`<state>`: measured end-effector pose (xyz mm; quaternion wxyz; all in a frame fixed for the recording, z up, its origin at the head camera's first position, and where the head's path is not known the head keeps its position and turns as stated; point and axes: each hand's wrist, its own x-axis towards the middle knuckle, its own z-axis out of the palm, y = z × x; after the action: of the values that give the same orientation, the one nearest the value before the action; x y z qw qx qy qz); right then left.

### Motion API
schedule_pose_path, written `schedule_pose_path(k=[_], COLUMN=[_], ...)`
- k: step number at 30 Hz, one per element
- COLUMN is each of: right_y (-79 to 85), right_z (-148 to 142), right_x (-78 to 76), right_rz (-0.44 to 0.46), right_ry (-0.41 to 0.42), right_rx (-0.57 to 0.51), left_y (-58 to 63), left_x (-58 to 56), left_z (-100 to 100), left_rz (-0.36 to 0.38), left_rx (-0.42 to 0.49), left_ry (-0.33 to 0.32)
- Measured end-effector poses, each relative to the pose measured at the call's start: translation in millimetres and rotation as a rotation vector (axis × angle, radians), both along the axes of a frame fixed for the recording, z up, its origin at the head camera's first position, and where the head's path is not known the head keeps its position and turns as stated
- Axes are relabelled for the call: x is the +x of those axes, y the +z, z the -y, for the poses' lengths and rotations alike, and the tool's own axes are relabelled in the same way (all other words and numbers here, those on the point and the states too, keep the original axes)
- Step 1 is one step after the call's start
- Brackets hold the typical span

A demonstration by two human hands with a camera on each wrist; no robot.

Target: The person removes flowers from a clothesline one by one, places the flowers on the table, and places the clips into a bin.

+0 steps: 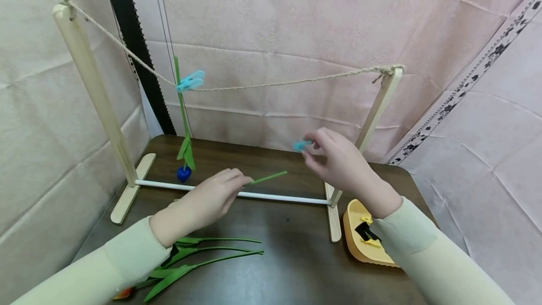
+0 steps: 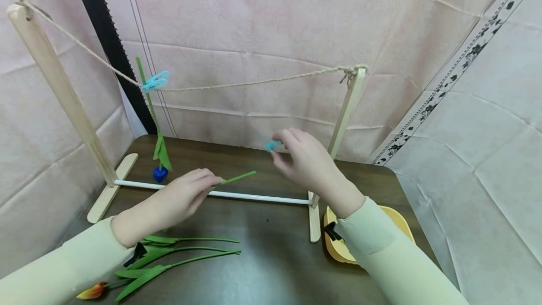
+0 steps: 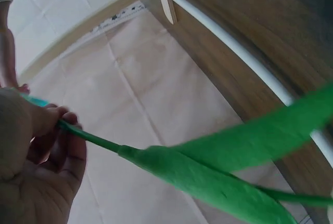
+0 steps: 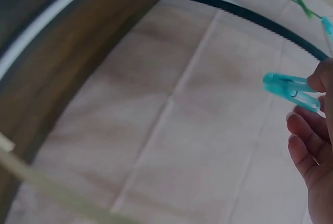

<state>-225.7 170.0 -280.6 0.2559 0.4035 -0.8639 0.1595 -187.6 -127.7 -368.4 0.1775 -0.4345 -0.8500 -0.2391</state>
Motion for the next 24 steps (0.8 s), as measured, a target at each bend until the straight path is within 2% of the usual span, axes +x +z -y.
schedule_pose_path(k=[3, 6, 10, 13, 18, 24], right_y=[-15.0, -31.1, -50.7, -60.8, -73.8, -90.7], right_z=[-18.1, -37.3, -63.3, -80.8, -106.8, -138.3], right_x=[2.7, 4.4, 6.8, 9.5, 13.4, 15.7], right_rz=[0.058, 0.12, 0.202, 0.272, 0.44, 0.608], right_ry=[-0.025, -0.072, -0.132, -0.181, -0.3, -0.391], right_rx=[0.047, 0.097, 0.133, 0.144, 0.169, 0.209], left_y=[-3.0, -7.2, -16.7, -24.7, -37.9, -57.5], left_x=[5.6, 10.7, 14.9, 16.6, 19.4, 26.0], left_z=[-2.6, -5.5, -8.8, -8.9, -8.1, -4.8], left_rz=[0.033, 0.104, 0.186, 0.226, 0.242, 0.303], left_rx=[-0.103, -0.233, -0.357, -0.407, -0.484, -0.517], left_ry=[-0.02, -0.006, 0.011, 0.024, 0.048, 0.036])
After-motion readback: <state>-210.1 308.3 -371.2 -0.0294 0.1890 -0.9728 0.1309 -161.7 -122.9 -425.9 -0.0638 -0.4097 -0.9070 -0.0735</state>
